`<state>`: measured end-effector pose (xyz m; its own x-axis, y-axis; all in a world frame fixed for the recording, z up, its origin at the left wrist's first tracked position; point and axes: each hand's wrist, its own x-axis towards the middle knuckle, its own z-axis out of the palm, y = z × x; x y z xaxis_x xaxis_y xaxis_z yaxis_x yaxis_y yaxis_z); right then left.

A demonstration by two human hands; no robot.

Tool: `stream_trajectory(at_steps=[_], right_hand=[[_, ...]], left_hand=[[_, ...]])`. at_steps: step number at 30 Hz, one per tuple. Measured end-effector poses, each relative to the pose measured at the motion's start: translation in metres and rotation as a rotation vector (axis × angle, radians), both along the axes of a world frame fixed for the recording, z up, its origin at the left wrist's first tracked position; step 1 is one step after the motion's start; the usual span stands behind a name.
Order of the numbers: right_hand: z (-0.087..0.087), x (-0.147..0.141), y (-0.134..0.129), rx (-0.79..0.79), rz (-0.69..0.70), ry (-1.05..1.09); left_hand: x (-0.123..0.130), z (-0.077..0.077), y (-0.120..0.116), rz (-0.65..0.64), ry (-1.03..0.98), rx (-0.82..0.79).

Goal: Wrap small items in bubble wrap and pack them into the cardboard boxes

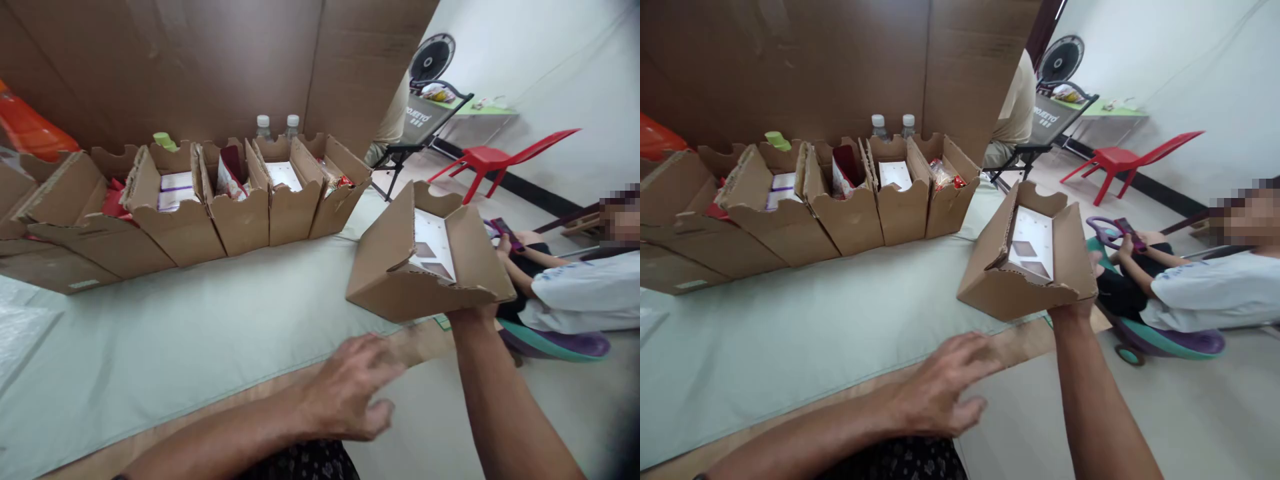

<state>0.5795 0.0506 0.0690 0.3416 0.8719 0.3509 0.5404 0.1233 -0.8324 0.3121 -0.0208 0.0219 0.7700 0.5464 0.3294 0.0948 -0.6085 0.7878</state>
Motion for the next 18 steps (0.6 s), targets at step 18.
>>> stream_trajectory(at_steps=[18], right_hand=[[-0.045,0.066,0.031,-0.141,0.045,0.313]], left_hand=[[-0.070,-0.047,0.035,0.665,0.250,0.233]])
